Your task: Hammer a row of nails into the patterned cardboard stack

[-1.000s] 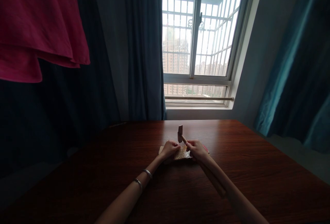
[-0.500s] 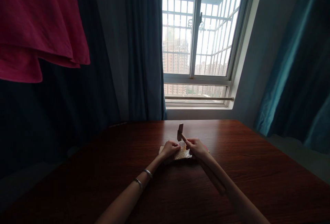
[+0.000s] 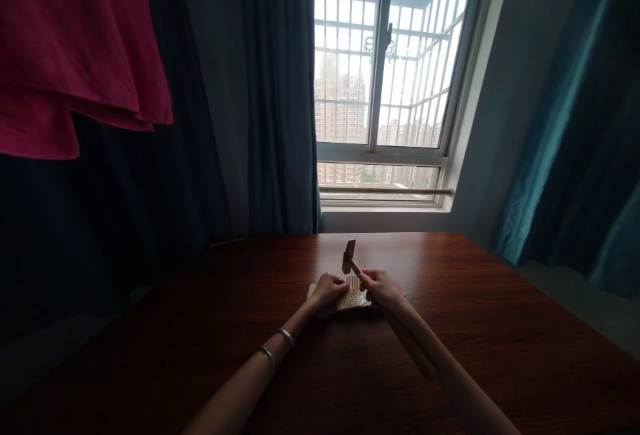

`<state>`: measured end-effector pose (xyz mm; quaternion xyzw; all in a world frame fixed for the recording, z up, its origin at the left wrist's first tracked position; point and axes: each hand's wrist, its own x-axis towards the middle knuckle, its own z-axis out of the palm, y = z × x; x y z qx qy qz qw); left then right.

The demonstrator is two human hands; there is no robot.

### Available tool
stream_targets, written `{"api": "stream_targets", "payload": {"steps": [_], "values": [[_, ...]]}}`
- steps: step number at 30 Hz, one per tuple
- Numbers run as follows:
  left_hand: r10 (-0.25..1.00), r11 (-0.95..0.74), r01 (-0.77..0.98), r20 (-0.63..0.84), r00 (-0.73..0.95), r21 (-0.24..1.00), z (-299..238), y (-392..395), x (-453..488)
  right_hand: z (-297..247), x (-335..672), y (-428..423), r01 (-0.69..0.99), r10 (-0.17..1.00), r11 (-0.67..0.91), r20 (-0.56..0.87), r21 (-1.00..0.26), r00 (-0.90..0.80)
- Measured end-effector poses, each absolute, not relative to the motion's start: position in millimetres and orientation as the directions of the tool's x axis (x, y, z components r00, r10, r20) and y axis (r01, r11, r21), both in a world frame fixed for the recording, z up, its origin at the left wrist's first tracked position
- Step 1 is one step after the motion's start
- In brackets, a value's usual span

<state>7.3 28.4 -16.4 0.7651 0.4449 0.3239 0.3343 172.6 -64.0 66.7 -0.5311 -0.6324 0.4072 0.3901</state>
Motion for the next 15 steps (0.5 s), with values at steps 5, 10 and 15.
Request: {"api": "stream_targets", "payload": {"steps": [5, 10, 15], "values": [[0.902, -0.384, 0.484, 0.208, 0.378, 0.786, -14.9, 26.8, 8.3, 71.0, 169.5, -65.4, 0.37, 0.99, 0.095, 0.049, -0.924, -0.131], [0.896, -0.4, 0.479, 0.222, 0.385, 0.781, -15.3, 26.8, 8.7, 72.4, 168.8, -64.9, 0.338, 0.992, 0.078, 0.04, -0.938, -0.116], [0.9, -0.391, 0.485, 0.215, 0.379, 0.782, -14.4, 27.4, 8.2, 67.6, 168.7, -64.2, 0.319, 0.991, 0.09, 0.053, -0.944, -0.123]]}}
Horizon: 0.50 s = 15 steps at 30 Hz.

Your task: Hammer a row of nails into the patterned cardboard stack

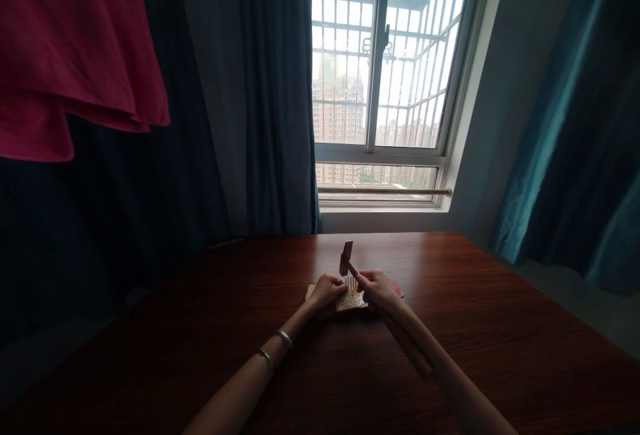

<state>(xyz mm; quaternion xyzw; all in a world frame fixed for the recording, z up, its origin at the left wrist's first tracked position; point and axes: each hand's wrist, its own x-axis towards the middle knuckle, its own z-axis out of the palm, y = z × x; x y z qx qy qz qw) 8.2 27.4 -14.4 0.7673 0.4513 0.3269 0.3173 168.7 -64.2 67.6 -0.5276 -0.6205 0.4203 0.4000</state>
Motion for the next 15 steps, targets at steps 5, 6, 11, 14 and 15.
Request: {"api": "stream_targets", "payload": {"steps": [5, 6, 11, 14, 15], "values": [[0.891, -0.404, 0.465, 0.225, 0.393, 0.788, -12.5, 25.7, 8.0, 64.6, 168.7, -64.4, 0.318, 0.993, 0.07, 0.035, -0.945, -0.116], [0.888, -0.408, 0.462, 0.226, 0.401, 0.787, -11.6, 24.9, 7.7, 64.8, 169.2, -64.8, 0.31, 0.992, 0.079, 0.044, -0.947, -0.118], [0.857, -0.44, 0.464, 0.204, 0.474, 0.769, -3.9, 19.9, 2.5, 71.8, 173.4, -69.3, 0.248, 0.987, 0.142, 0.12, -0.958, -0.104], [0.846, -0.456, 0.472, 0.202, 0.493, 0.755, 1.0, 17.7, -3.3, 76.8, 176.2, -72.9, 0.226, 0.989, 0.136, 0.119, -0.965, -0.089], [0.845, -0.454, 0.471, 0.198, 0.497, 0.756, 2.2, 17.1, -5.5, 77.6, 177.2, -73.9, 0.221, 0.99, 0.131, 0.115, -0.966, -0.087]]}}
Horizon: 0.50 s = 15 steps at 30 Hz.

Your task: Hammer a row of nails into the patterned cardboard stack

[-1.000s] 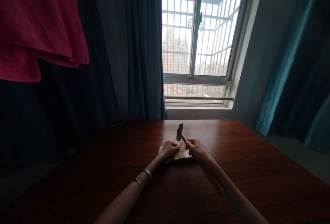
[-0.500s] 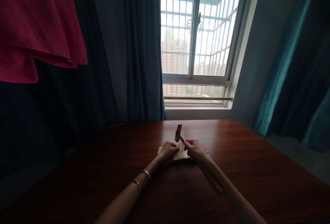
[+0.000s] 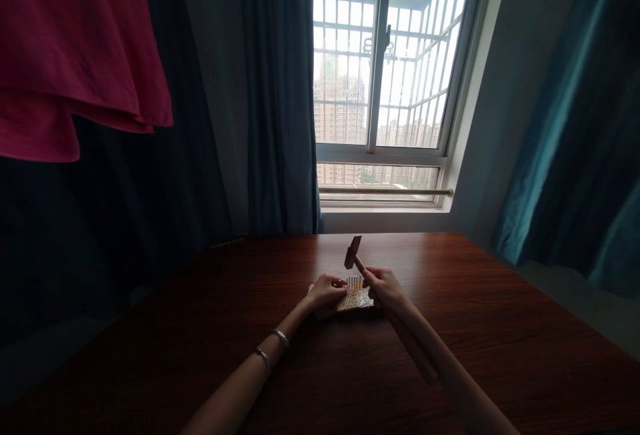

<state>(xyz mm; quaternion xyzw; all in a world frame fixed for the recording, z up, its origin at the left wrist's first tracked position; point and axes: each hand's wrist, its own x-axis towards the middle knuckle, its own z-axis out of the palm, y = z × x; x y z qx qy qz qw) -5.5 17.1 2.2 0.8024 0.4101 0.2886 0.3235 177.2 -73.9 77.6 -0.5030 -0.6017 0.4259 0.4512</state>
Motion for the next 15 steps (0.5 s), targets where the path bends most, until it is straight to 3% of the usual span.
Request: {"api": "stream_targets", "payload": {"steps": [6, 15], "values": [[0.837, -0.462, 0.391, 0.247, 0.488, 0.796, 4.0, 15.8, -13.7, 73.0, 181.9, -75.6, 0.227, 0.991, 0.126, 0.111, -0.966, -0.078], [0.872, -0.463, 0.484, 0.283, 0.4, 0.742, -5.0, 19.3, -6.4, 73.8, 178.8, -76.1, 0.233, 0.989, 0.134, 0.116, -0.963, -0.092]]}}
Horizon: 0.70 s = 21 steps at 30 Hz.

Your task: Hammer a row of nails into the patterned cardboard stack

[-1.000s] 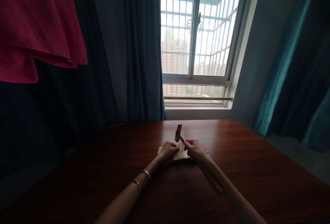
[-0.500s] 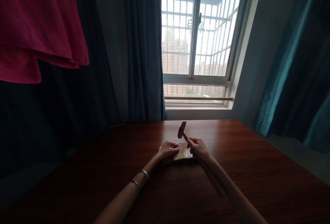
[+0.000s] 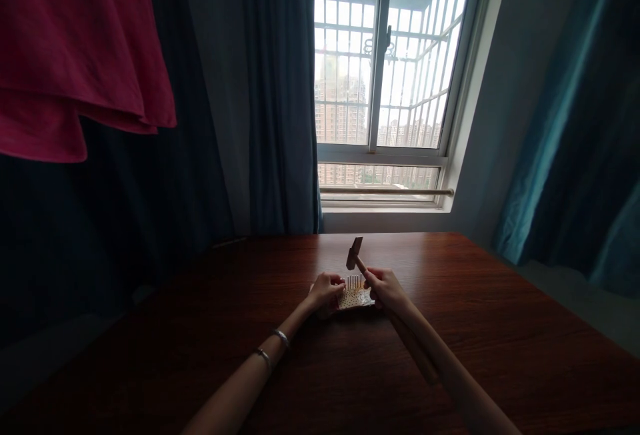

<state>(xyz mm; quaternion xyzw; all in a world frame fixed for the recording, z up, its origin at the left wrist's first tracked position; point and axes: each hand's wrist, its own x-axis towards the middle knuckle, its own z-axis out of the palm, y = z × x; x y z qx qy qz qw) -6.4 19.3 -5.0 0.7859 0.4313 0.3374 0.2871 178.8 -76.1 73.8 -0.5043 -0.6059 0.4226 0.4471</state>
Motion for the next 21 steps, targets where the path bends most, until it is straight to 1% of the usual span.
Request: {"api": "stream_targets", "payload": {"steps": [4, 9, 13, 18, 21], "values": [[0.87, -0.468, 0.487, 0.29, 0.398, 0.737, -5.3, 18.8, -4.1, 73.3, 177.4, -74.2, 0.27, 0.987, 0.142, 0.115, -0.952, -0.112], [0.885, -0.436, 0.504, 0.255, 0.389, 0.745, -2.5, 17.9, -3.0, 70.1, 172.5, -70.3, 0.339, 0.985, 0.132, 0.086, -0.931, -0.146], [0.901, -0.407, 0.53, 0.234, 0.365, 0.744, -2.6, 19.3, -2.6, 70.1, 167.8, -68.9, 0.346, 0.982, 0.135, 0.078, -0.928, -0.174], [0.887, -0.449, 0.563, 0.27, 0.375, 0.694, -6.2, 21.6, -2.5, 71.7, 164.7, -71.0, 0.396, 0.985, 0.131, 0.074, -0.909, -0.156], [0.876, -0.467, 0.551, 0.277, 0.394, 0.691, -6.6, 21.3, -2.7, 70.8, 164.2, -72.6, 0.39, 0.986, 0.141, 0.095, -0.91, -0.136]]}}
